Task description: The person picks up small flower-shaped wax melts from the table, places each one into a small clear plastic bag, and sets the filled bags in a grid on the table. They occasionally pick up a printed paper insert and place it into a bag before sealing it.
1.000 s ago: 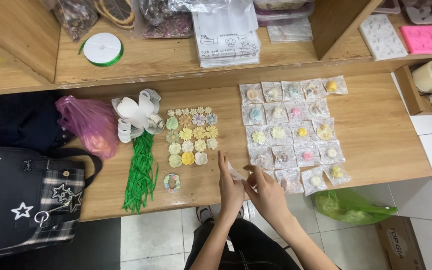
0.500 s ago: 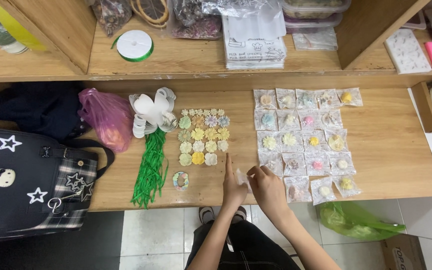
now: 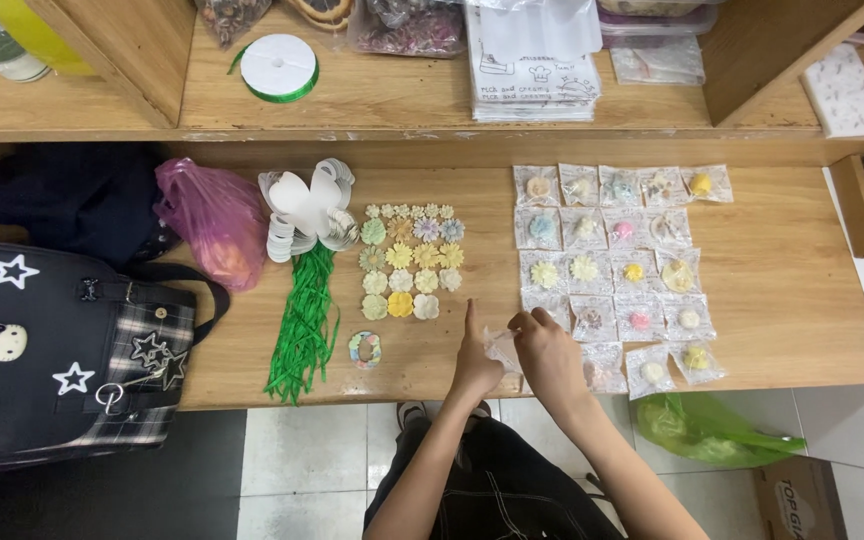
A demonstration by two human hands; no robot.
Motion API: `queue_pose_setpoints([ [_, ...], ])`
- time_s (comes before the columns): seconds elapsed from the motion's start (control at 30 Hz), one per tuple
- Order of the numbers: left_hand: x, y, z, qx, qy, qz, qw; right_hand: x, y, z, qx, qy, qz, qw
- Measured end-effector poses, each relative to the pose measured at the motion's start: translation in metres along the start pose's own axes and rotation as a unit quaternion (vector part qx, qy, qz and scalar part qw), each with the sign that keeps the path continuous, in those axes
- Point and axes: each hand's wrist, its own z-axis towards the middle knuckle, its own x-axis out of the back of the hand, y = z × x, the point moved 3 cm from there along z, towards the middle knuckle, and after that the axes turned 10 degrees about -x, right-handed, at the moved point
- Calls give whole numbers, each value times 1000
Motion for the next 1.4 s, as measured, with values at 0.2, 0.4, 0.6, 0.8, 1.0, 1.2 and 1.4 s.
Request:
queue_pose_setpoints([
  [0.2, -8, -36, 17, -6, 1, 56, 998, 8, -1, 1, 20, 12, 26, 999],
  [0.4, 12, -22, 18, 15, -13, 12, 1000, 9, 10, 8, -32, 37, -50, 998],
  [0.6, 73, -21, 25, 20, -27, 30, 999, 17, 16, 13, -28, 52, -73, 996],
  [0.8, 117, -67, 61, -151, 0, 577, 803, 29, 16, 14, -23, 76, -80, 994],
  [1.0, 112, -75, 71, -193, 6, 526, 828, 41, 22, 12, -54, 75, -80, 993],
  [1.2, 102, -54, 66, -172, -44, 569, 803, 43, 29, 12, -82, 68, -82, 991],
  [1.4, 68, 1, 22, -326, -34, 366, 871, 34, 40, 22, -91, 64, -108, 988],
])
